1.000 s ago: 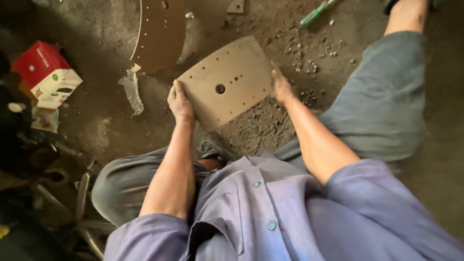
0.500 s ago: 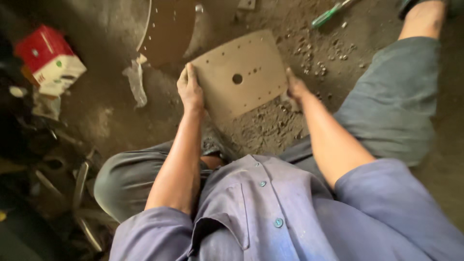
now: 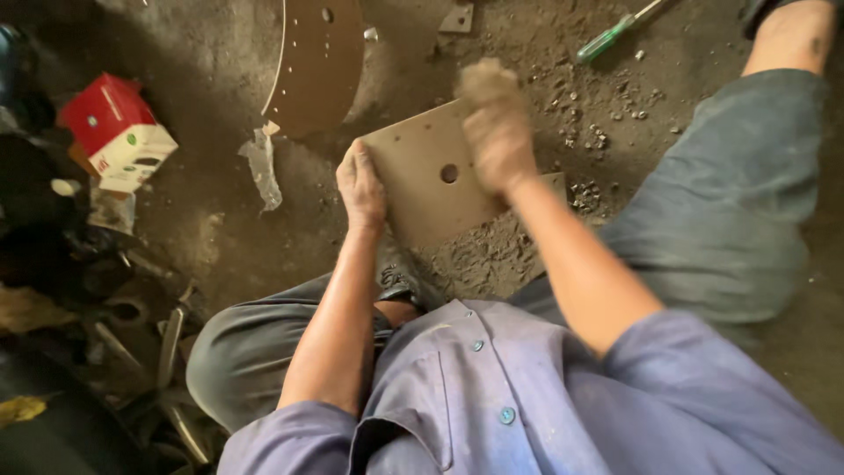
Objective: The person rubs several metal vehicle parts by hand to remove debris while sitting on a workshop floor.
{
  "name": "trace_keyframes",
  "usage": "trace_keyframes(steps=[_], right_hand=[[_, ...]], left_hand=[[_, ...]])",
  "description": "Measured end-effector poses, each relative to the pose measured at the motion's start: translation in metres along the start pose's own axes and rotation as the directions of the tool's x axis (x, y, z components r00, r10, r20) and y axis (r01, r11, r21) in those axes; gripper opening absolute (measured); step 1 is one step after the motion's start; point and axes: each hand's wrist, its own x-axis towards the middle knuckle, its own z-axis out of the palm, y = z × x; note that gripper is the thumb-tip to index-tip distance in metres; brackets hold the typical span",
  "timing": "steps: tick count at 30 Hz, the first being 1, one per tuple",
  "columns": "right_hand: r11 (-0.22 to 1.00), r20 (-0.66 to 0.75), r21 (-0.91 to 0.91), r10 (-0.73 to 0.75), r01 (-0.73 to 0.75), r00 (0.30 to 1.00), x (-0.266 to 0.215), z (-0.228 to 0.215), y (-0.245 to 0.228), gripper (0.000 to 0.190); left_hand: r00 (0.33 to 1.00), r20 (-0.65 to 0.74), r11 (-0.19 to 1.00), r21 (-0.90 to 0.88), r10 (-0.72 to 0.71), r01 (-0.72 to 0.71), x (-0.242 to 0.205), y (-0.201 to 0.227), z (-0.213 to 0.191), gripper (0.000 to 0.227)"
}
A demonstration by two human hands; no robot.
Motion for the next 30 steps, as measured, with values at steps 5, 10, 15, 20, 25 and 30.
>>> trace_keyframes(steps=[5,10,15,20,25,30], right_hand=[[0.794,-0.088,0.601,0.18,-0.092,0.98,0.01,-0.008,0.058,0.049],[0.858,-0.006,0.513,0.039,-0.03,0.999,-0.008,0.063,-0.031,0.054],[0.924,-0.049,0.369,0.13,-0.103,0.99,0.013,0.008,-0.014,0.067],[0.83,-0.037,0.461,0.373,-0.315,0.927,0.002,-0.021,0.025,0.073],[0.711,0.024,0.693,0.141,-0.118,0.99,0.029,0.019,-0.027,0.063],[0.919,-0.065,0.391,0.073,-0.042,0.995,0.018,0.002,0.003,0.066]], left_hand=[[0.999,-0.045,0.996,0.09,-0.002,0.006,0.007,-0.011,-0.015,0.042],[0.984,-0.039,0.983,-0.059,-0.174,0.171,0.002,-0.011,-0.016,0.045],[0.998,-0.046,0.997,0.069,-0.037,0.041,0.008,-0.018,-0.017,0.043],[0.999,0.027,0.996,0.091,0.024,-0.027,0.018,-0.013,-0.018,0.044],[1.0,0.018,0.998,0.057,-0.012,0.011,0.013,-0.012,-0.019,0.043],[0.997,-0.037,0.982,0.182,0.063,-0.056,0.011,-0.033,-0.03,0.044]])
